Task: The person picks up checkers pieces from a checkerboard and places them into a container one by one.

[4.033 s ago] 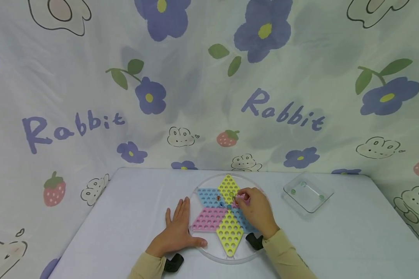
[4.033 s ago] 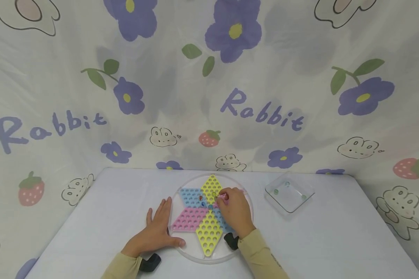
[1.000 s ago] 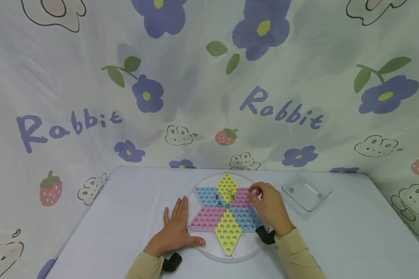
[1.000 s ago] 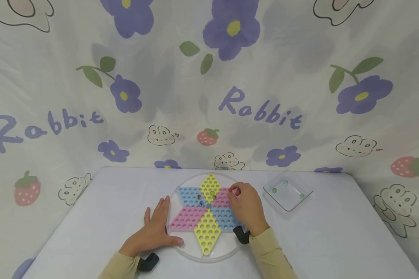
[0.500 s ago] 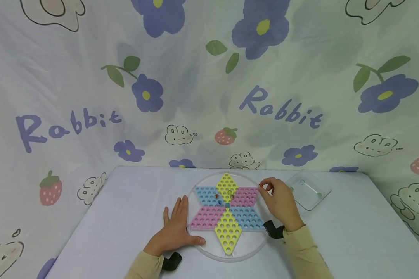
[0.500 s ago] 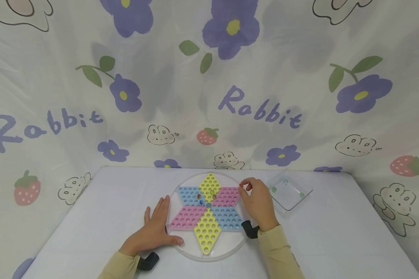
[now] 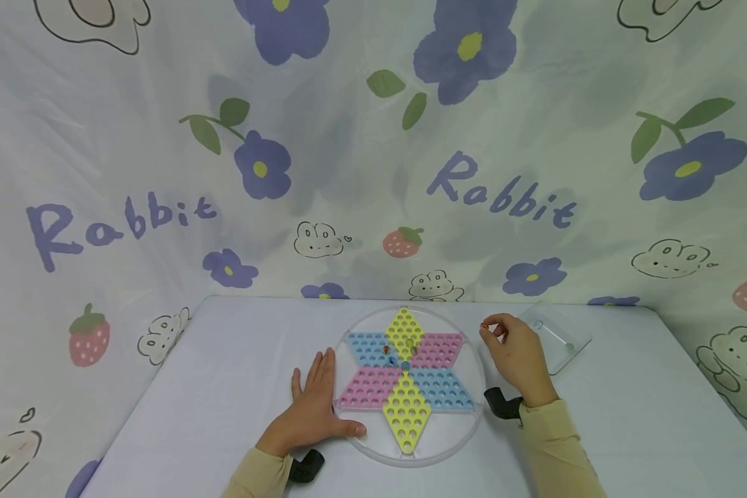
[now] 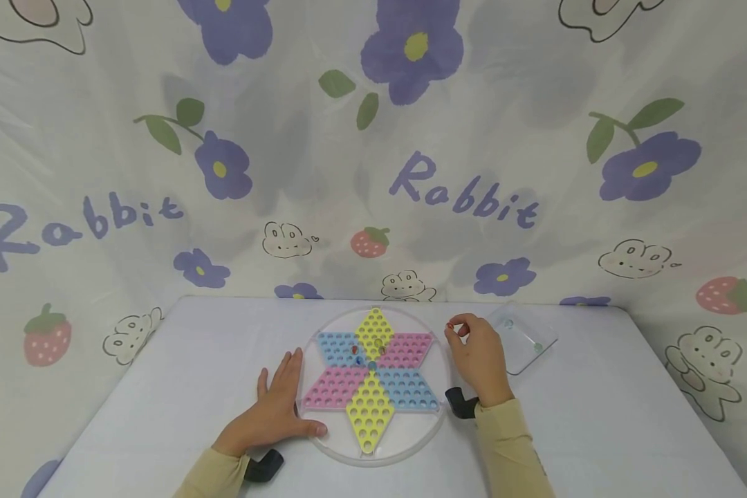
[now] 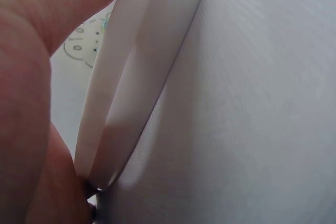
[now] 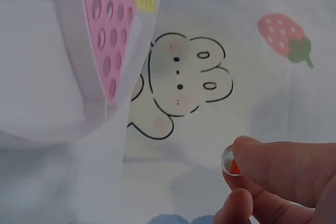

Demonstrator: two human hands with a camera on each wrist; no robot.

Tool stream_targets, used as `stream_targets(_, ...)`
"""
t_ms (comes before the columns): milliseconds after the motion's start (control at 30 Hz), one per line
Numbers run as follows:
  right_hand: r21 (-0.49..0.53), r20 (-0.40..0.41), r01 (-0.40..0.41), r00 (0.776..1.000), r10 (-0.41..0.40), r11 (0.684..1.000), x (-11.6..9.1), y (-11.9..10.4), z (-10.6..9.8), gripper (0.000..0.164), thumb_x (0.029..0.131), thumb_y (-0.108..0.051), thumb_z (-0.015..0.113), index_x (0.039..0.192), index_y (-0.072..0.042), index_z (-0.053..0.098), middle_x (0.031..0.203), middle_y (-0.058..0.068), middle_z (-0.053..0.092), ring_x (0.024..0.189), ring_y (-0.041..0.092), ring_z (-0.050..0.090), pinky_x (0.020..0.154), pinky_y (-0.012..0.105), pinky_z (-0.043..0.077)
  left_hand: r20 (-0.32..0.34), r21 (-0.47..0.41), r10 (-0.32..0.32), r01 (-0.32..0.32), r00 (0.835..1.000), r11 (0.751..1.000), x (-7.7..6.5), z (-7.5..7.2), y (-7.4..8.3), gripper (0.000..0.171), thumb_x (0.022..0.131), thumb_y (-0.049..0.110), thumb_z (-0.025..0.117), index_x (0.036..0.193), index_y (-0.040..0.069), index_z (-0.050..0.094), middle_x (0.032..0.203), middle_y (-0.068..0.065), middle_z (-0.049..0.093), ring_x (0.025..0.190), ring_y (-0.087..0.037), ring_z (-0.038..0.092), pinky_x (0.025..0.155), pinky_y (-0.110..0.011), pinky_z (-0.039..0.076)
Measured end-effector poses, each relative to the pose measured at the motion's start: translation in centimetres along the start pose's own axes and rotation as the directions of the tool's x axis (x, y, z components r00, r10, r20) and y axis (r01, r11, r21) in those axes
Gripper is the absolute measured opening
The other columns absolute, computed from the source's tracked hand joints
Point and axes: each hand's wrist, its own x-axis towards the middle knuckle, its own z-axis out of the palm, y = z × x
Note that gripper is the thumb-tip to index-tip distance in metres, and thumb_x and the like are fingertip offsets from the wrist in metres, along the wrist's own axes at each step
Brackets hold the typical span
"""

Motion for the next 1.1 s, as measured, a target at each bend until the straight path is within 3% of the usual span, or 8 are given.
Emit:
stream_targets(533,-0.010,0.003,-0.073,0.997,0.073,0.997,0.4,2.6,-1.5,0.021,0.097,-0.013,0.064,0.111,0.002,0.069,0.086,0.012,0.063,0.063,0.019,0.050,0.054,0.031,0.041,0.007,0.007,-0.001,0.001,1.000,1.000,-0.1,-0.1,0.2,0.147,0.065,0.070,0.082,0.157,-0.007,-0.004,0.166,-0.023,-0.004,0.153,-0.038,-0.009,0.111,-0.065,-0.018)
stream_targets(1100,-0.058,0.032,-0.117,0.992,0.119,0.991,0.5,3.9,-1.7,0.026,0.096,-0.015,0.065,0.111,0.006,0.068,0.087,0.015,0.063,0.063,0.021,0.050,0.055,0.032,0.040,0.009,0.004,-0.003,0.003,1.000,1.000,-0.1,-0.2,0.1,0.148,0.065,0.071,0.081,0.157,-0.007,-0.005,0.166,-0.023,-0.004,0.153,-0.038,-0.010,0.110,-0.065,-0.018)
